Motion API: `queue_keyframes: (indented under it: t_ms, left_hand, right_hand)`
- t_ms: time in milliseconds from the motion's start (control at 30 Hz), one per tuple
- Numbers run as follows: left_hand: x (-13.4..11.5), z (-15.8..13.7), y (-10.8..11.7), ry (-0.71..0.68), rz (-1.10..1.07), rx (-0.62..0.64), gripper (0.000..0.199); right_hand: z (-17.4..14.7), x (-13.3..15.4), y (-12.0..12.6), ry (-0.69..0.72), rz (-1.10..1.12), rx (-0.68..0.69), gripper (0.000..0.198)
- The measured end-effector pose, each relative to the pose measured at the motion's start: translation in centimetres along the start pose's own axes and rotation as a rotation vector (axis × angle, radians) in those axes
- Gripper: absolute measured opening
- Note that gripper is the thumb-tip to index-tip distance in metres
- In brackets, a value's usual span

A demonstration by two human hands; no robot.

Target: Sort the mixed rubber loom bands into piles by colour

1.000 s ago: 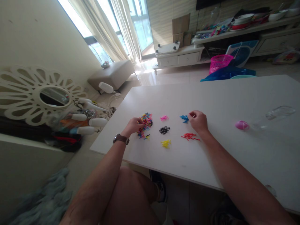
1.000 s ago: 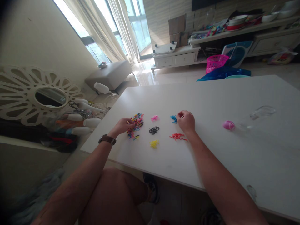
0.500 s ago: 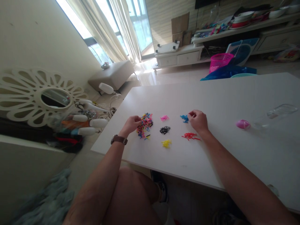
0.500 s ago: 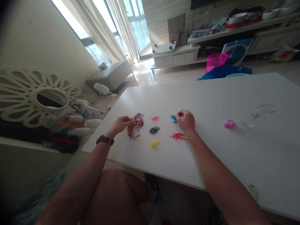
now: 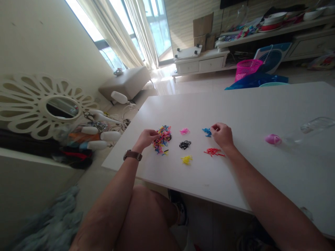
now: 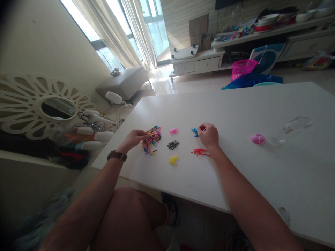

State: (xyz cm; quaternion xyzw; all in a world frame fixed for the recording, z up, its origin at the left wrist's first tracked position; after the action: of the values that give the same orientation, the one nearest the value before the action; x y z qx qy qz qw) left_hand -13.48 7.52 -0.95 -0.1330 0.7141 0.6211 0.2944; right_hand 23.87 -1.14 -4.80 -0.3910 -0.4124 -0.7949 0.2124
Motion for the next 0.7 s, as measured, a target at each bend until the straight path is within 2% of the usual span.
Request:
queue_keyframes:
  t_ms: [433, 700]
  left_hand:
    - [1.3, 0.5, 0.1, 0.011, -0.067, -0.018, 0.034]
    - [1.8, 0.5, 0.3, 0.056, -0.033, -0.022, 0.033]
  right_hand:
    - [0.0, -0.1, -0.1, 0.015, 0.013, -0.002, 0.012]
    - [-0.1, -0.1, 0.0, 0.006, 0.019, -0.003, 0.012]
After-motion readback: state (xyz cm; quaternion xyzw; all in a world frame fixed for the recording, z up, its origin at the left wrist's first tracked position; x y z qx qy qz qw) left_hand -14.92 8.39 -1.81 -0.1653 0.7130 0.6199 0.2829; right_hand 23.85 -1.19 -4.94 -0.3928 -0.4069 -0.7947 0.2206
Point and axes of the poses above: each hand's wrist, its own z-axis towards the middle knuckle, its own y-axis out of the back of the hand, x = y × z, the point moved 5 cm from there along z, towards the middle knuckle, and after that the axes turned 8 degrees about z, right-handed, at the moved point
